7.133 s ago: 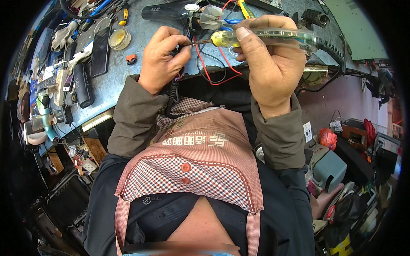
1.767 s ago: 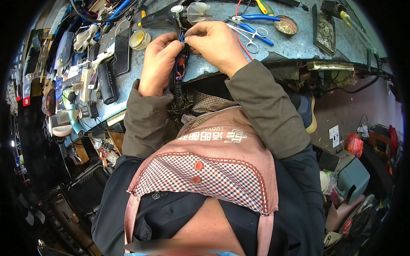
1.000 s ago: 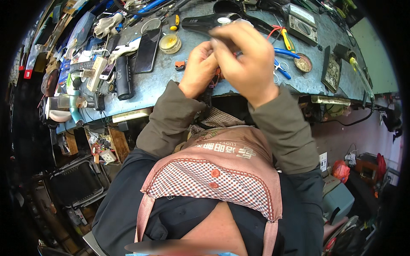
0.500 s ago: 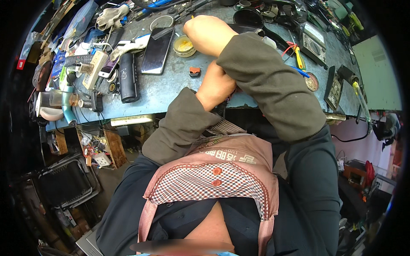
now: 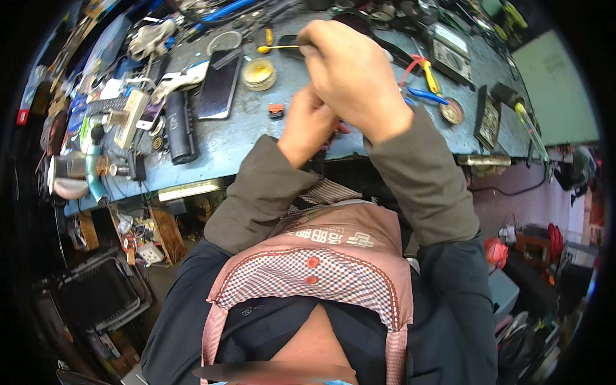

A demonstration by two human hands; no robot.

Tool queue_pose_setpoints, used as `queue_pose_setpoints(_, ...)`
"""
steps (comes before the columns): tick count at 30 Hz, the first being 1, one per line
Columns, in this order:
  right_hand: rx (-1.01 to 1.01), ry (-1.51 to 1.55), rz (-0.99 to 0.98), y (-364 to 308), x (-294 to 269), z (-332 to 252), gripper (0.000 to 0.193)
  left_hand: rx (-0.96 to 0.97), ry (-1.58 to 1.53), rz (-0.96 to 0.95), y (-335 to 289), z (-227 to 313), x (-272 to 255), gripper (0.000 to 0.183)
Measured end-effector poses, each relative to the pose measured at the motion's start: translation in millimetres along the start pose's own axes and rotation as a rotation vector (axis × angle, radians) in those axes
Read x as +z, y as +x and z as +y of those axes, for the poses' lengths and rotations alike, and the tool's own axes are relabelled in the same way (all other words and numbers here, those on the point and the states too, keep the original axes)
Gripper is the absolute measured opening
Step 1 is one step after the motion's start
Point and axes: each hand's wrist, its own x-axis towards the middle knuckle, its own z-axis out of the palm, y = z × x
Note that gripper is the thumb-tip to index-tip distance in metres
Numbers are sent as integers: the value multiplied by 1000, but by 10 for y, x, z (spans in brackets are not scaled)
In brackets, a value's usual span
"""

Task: The person repairs a black hair dryer by soldering internal wires, reassembling the casing, and testing the device. They use a soldering iron, pliers, and a screwdriver to connect wires and secure the housing.

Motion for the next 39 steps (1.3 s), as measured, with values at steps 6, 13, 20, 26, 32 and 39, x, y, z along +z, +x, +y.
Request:
queue_pose_setpoints(6, 593, 433, 220, -1031, -424, 14, 24, 5, -155, 39, -45, 86, 63, 42)
queue_pose_setpoints(13, 519, 171, 261, -1301, -342, -6, 9, -10, -71, -55, -23, 66, -8, 46)
queue_pose_setpoints(20, 470, 128, 271, -1343, -284, 47, 7, -41, -35, -72, -29, 86, 14, 49)
queue_pose_setpoints(26, 448, 82, 228, -1374, -281, 100, 12, -28, -40, -73, -27, 69, 27, 51)
queue_pose_setpoints(32, 393, 18, 249, -1369, -259, 125, 12, -53, -17, -71, -11, 75, 24, 49)
queue_pose_setpoints(39, 402, 44, 269, -1379, -242, 144, 12, -51, -15, -68, -21, 86, 34, 48)
